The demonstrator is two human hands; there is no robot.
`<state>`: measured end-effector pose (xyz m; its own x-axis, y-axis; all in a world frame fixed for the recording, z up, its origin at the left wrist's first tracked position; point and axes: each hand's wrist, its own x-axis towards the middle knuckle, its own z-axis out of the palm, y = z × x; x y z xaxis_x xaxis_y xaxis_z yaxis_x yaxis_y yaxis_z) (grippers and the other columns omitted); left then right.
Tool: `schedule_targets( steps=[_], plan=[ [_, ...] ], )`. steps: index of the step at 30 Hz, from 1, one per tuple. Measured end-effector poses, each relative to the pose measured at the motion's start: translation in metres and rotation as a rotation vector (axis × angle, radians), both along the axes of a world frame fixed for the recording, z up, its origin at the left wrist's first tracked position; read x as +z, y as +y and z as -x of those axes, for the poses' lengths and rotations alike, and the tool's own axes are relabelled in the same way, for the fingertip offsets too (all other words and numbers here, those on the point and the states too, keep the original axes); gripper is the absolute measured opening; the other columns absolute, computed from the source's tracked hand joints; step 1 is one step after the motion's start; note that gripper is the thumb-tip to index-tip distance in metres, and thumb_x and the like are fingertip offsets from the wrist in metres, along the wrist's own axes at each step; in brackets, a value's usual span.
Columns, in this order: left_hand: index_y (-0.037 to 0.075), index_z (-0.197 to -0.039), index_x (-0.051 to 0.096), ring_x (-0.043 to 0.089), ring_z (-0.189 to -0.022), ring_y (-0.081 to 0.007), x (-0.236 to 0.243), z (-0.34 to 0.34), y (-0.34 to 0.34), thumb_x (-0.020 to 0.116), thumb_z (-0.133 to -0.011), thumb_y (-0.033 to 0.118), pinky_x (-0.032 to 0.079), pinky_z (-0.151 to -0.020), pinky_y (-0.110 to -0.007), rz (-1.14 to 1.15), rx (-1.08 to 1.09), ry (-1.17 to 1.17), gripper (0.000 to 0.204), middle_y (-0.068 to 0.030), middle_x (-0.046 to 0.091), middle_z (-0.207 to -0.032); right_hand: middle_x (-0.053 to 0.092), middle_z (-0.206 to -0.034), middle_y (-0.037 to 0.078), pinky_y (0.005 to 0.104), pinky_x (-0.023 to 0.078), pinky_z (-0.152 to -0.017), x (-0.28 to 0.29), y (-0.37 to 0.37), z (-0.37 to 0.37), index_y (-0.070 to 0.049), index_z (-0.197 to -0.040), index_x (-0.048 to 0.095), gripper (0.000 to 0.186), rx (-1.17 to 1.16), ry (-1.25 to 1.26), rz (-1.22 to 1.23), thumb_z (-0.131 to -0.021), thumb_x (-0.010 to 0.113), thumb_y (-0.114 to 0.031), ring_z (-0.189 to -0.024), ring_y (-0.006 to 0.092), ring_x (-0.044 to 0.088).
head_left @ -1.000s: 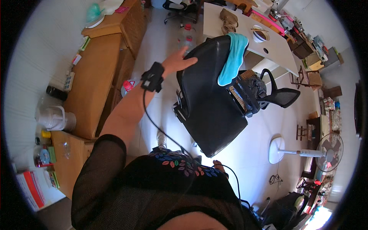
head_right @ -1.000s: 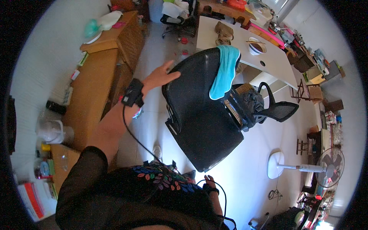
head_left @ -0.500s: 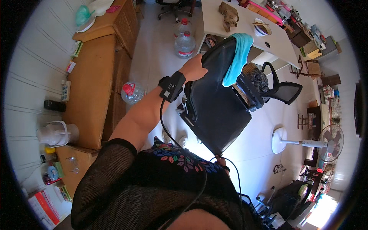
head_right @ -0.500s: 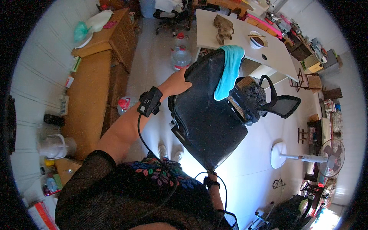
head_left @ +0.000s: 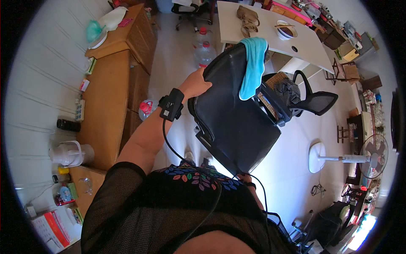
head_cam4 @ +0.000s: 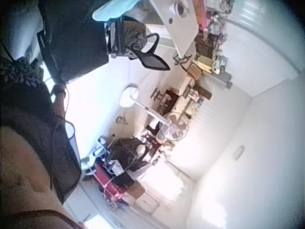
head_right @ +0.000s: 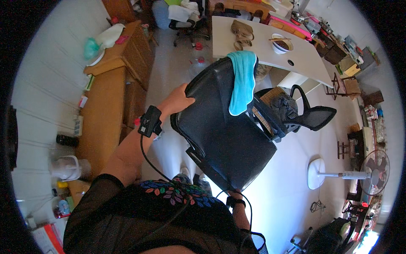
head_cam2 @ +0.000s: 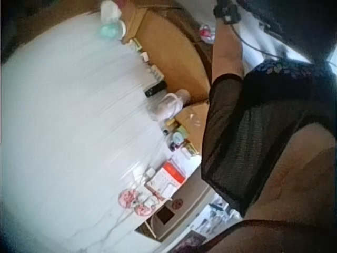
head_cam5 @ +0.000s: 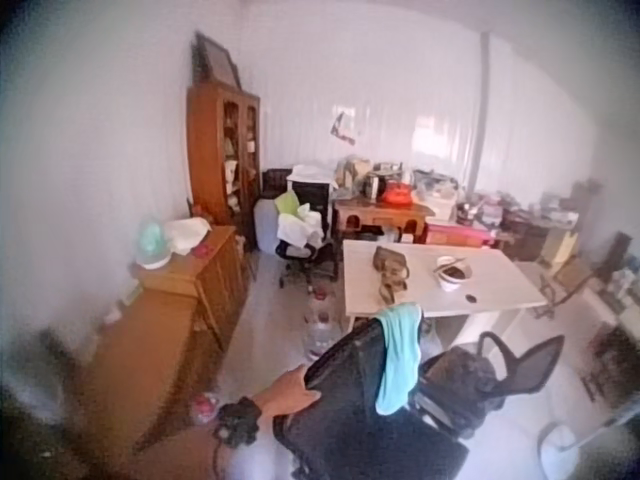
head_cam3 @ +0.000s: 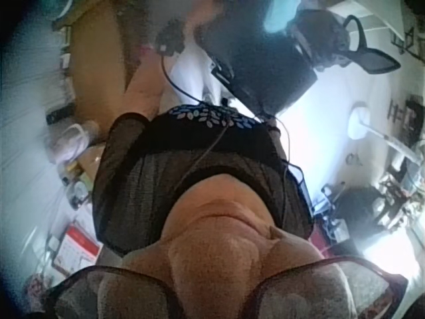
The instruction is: The person sweeps debris from the floor using a broom and a dustpan, moving around a room with various furniture items, and eventually empties the collected debris into a small bucket.
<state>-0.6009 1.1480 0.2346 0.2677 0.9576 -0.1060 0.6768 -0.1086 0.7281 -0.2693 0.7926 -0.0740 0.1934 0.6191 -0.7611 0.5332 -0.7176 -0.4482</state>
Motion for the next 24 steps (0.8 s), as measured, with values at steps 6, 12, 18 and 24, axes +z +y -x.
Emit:
schedule_targets(
  steps=[6,12,18,24],
  plan=[
    [-0.007,-0.112,0.042,0.052,-0.097,-0.0366,0.002,-0.003,-0.012,0.058,-0.071,0.016,0.041,-0.084,-0.037,0.001,0.054,-0.005,0.050,-0.0260,0.054,-0.104,0.061,-0.095,0.014,0.0361,0.046,-0.074,0.032,0.001,0.023,-0.002,-0.102,0.055,0.060,0.027,-0.127,-0.109,-0.056,0.076,-0.035,-0.089,0.0267,0.058],
    [-0.006,-0.108,0.045,0.053,-0.094,-0.0365,-0.013,0.011,-0.014,0.058,-0.071,0.017,0.041,-0.082,-0.037,-0.049,0.052,-0.083,0.045,-0.0252,0.055,-0.100,0.062,-0.096,0.012,0.0335,0.047,-0.072,-0.012,-0.013,0.009,-0.001,-0.105,0.053,0.063,-0.048,-0.064,-0.015,-0.054,0.079,-0.027,-0.086,0.0235,0.059],
    [-0.006,-0.103,0.046,0.054,-0.091,-0.0358,0.001,0.022,-0.024,0.058,-0.071,0.017,0.042,-0.078,-0.038,-0.006,0.073,-0.058,0.040,-0.0248,0.055,-0.096,0.061,-0.095,0.014,0.0334,0.048,-0.072,-0.045,-0.023,-0.004,-0.003,-0.103,0.054,0.062,0.042,0.020,0.027,-0.054,0.078,-0.031,-0.086,0.0240,0.059],
    [-0.006,-0.104,0.045,0.054,-0.092,-0.0379,-0.003,0.033,-0.041,0.058,-0.072,0.018,0.042,-0.079,-0.038,-0.073,0.109,0.028,0.042,-0.0265,0.055,-0.097,0.057,-0.106,0.017,0.0377,0.045,-0.081,-0.021,-0.012,0.005,-0.005,-0.105,0.055,0.062,0.233,-0.169,0.052,-0.055,0.076,-0.036,-0.101,0.0298,0.053]
  ],
)
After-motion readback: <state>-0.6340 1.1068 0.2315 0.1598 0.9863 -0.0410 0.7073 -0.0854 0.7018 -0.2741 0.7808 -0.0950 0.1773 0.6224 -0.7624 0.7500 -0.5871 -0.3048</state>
